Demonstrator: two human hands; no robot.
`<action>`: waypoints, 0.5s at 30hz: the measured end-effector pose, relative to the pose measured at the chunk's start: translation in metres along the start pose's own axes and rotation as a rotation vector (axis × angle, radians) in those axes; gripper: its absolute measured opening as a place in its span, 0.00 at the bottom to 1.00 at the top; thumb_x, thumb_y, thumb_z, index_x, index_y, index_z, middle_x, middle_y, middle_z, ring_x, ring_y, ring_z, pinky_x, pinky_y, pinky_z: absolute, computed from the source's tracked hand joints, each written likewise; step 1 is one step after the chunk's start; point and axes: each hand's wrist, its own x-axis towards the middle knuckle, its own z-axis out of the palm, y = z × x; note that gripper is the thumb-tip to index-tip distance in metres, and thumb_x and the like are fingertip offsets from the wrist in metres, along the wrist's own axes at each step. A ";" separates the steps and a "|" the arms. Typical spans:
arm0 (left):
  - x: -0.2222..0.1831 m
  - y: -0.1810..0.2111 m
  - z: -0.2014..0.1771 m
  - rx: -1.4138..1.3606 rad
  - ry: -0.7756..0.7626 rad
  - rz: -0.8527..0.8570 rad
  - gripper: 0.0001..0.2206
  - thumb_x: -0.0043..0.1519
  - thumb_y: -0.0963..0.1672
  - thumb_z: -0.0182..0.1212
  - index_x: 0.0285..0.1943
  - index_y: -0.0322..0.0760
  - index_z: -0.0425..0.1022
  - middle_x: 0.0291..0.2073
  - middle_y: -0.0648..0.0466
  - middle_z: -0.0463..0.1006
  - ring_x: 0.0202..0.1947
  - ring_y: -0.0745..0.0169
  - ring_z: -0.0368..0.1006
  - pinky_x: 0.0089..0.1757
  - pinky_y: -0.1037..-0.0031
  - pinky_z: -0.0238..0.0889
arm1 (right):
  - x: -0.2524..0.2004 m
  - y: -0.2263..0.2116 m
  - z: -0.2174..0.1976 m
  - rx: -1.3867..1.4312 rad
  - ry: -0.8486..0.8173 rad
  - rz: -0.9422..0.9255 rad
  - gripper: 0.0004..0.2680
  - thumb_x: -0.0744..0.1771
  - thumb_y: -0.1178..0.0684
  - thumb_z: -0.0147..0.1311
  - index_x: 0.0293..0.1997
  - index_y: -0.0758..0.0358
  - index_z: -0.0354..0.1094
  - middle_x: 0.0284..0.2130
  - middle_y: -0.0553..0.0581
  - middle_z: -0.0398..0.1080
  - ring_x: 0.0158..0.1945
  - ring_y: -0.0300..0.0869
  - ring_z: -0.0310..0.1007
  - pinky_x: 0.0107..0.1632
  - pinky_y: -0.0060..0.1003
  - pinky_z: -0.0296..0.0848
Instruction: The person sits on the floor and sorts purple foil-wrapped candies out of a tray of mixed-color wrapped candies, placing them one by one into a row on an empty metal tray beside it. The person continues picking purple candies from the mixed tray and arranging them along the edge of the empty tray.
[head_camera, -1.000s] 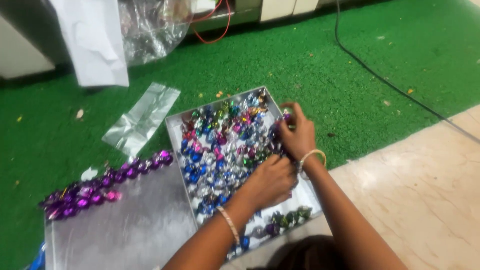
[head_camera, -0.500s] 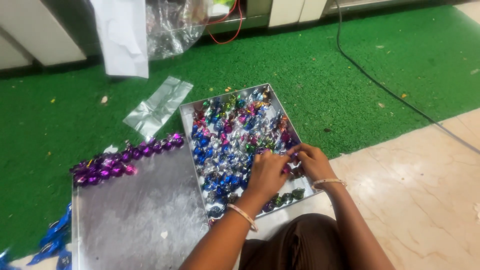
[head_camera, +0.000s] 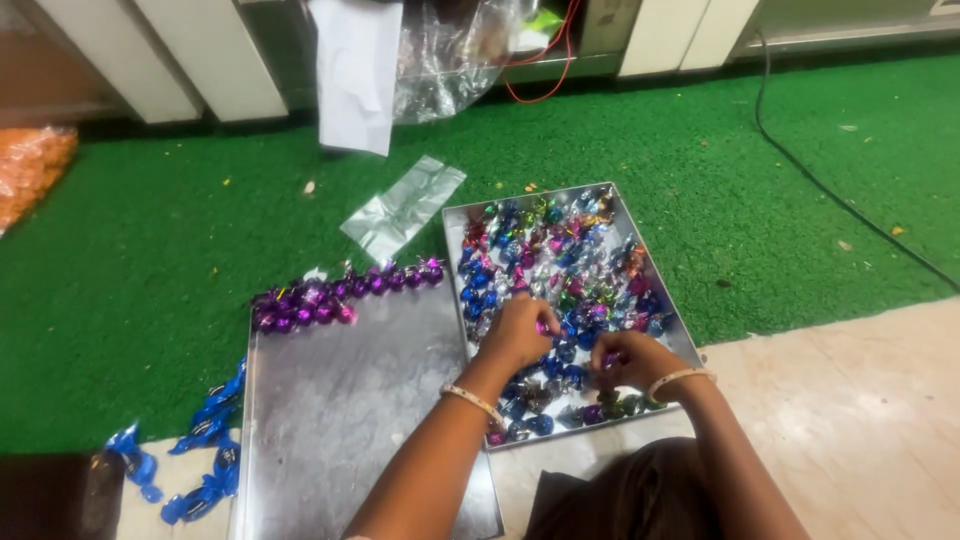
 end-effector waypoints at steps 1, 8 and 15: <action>-0.005 0.003 -0.002 0.028 -0.028 -0.033 0.06 0.48 0.39 0.71 0.33 0.38 0.83 0.36 0.50 0.80 0.41 0.54 0.79 0.46 0.67 0.72 | 0.002 0.002 0.003 0.001 -0.083 -0.098 0.07 0.62 0.58 0.67 0.38 0.63 0.73 0.33 0.53 0.80 0.38 0.38 0.80 0.43 0.32 0.79; -0.014 0.005 0.010 0.390 -0.094 -0.038 0.16 0.48 0.36 0.71 0.44 0.40 0.76 0.49 0.48 0.73 0.51 0.49 0.73 0.50 0.61 0.70 | -0.015 -0.033 0.029 -0.578 -0.192 -0.017 0.06 0.60 0.53 0.70 0.36 0.51 0.80 0.35 0.50 0.82 0.40 0.40 0.82 0.49 0.35 0.80; -0.005 -0.014 0.008 0.229 -0.055 -0.122 0.18 0.51 0.35 0.68 0.50 0.39 0.75 0.52 0.47 0.77 0.53 0.47 0.74 0.49 0.60 0.70 | 0.000 -0.025 0.035 -1.004 -0.157 -0.038 0.07 0.62 0.55 0.64 0.40 0.44 0.82 0.39 0.53 0.79 0.43 0.45 0.78 0.49 0.39 0.78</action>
